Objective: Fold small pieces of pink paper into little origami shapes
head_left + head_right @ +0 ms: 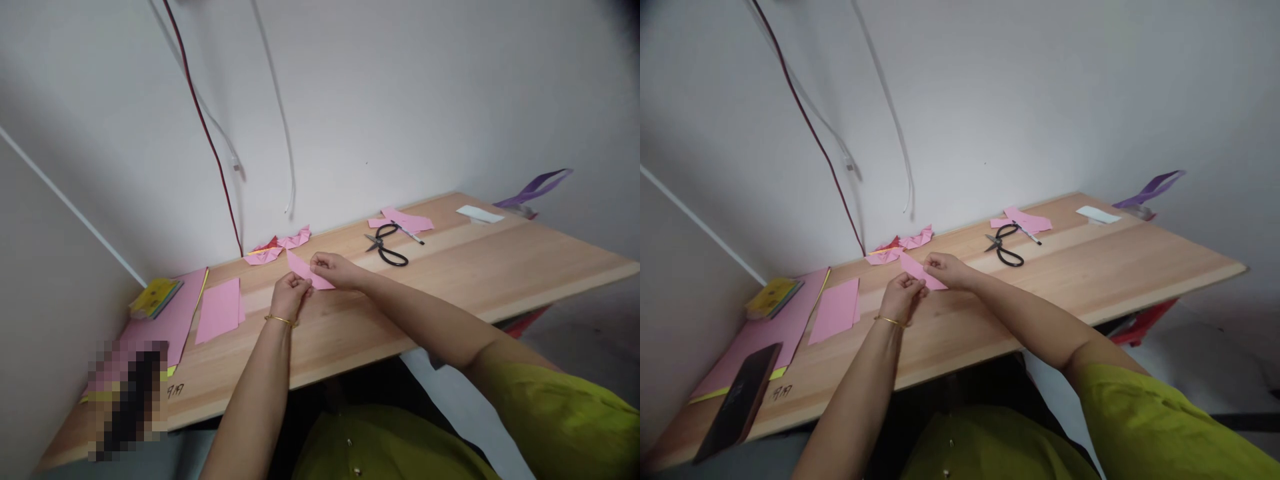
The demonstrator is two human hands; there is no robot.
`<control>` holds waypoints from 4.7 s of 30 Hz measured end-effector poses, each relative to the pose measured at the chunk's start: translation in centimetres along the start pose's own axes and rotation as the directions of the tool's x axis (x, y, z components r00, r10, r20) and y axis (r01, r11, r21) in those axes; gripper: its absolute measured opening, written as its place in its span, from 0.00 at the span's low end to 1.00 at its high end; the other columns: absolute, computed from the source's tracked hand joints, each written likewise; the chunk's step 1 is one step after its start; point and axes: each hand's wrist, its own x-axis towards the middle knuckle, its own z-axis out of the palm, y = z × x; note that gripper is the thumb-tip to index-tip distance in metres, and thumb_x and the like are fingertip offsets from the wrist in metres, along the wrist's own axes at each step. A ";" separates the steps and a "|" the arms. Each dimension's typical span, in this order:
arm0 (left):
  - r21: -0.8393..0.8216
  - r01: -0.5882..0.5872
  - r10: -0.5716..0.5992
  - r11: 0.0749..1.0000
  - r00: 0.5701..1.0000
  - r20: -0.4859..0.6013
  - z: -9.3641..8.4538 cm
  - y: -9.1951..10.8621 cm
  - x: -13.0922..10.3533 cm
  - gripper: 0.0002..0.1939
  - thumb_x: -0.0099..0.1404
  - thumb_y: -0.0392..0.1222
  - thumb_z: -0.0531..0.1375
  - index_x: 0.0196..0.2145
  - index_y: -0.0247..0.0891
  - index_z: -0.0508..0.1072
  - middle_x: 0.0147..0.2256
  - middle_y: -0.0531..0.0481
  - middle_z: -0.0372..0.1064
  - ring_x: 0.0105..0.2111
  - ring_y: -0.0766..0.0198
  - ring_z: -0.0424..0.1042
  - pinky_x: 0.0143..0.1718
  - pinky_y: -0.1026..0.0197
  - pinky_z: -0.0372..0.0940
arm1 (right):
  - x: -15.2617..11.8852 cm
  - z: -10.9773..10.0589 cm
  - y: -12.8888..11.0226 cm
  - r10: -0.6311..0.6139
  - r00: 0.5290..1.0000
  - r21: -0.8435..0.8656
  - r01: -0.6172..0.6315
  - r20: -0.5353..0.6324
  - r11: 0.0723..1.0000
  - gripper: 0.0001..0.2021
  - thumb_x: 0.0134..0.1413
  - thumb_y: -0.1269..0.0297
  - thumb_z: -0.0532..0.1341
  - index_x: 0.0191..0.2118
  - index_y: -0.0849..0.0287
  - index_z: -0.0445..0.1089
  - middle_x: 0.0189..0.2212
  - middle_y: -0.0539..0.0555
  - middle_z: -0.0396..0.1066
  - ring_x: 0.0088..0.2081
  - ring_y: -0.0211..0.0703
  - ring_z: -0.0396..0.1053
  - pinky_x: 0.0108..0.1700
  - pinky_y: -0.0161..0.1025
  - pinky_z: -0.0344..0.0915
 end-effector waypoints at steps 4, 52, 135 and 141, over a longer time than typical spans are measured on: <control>0.022 0.002 -0.003 1.000 0.998 0.063 0.1 0.0 -0.1 0.13 0.47 0.43 0.65 0.22 0.34 0.64 0.16 0.55 0.63 0.18 0.72 0.62 0.22 0.67 0.54 | 0.0 0.1 0.1 -0.042 0.999 -0.003 0.042 -0.030 0.999 0.10 0.51 0.58 0.55 0.31 0.62 0.62 0.24 0.47 0.59 0.26 0.33 0.55 0.27 0.30 0.51; -0.209 0.104 -0.119 0.972 0.991 -0.058 -0.3 1.0 0.0 0.13 0.45 0.41 0.66 0.22 0.33 0.65 0.17 0.55 0.62 0.18 0.73 0.62 0.22 0.68 0.58 | 0.2 -1.0 0.0 -0.088 0.996 0.021 0.088 0.020 0.996 0.12 0.53 0.59 0.53 0.39 0.61 0.62 0.28 0.48 0.62 0.28 0.33 0.59 0.31 0.31 0.56; 0.092 -0.056 0.069 0.994 0.986 -0.151 0.3 1.2 -0.3 0.12 0.48 0.46 0.64 0.24 0.33 0.72 0.21 0.51 0.67 0.21 0.70 0.63 0.25 0.67 0.57 | 0.2 0.5 -0.2 -0.023 0.980 0.075 0.038 -0.197 0.996 0.12 0.46 0.58 0.59 0.33 0.62 0.70 0.28 0.51 0.69 0.30 0.36 0.63 0.32 0.32 0.58; 0.095 -0.050 0.065 0.994 0.983 -0.172 0.3 1.2 -0.2 0.12 0.47 0.46 0.65 0.24 0.33 0.72 0.21 0.51 0.68 0.21 0.69 0.63 0.25 0.67 0.57 | 0.1 0.5 -0.1 -0.020 0.979 0.069 0.035 -0.205 0.997 0.12 0.46 0.57 0.59 0.33 0.61 0.69 0.28 0.50 0.69 0.29 0.36 0.63 0.32 0.32 0.58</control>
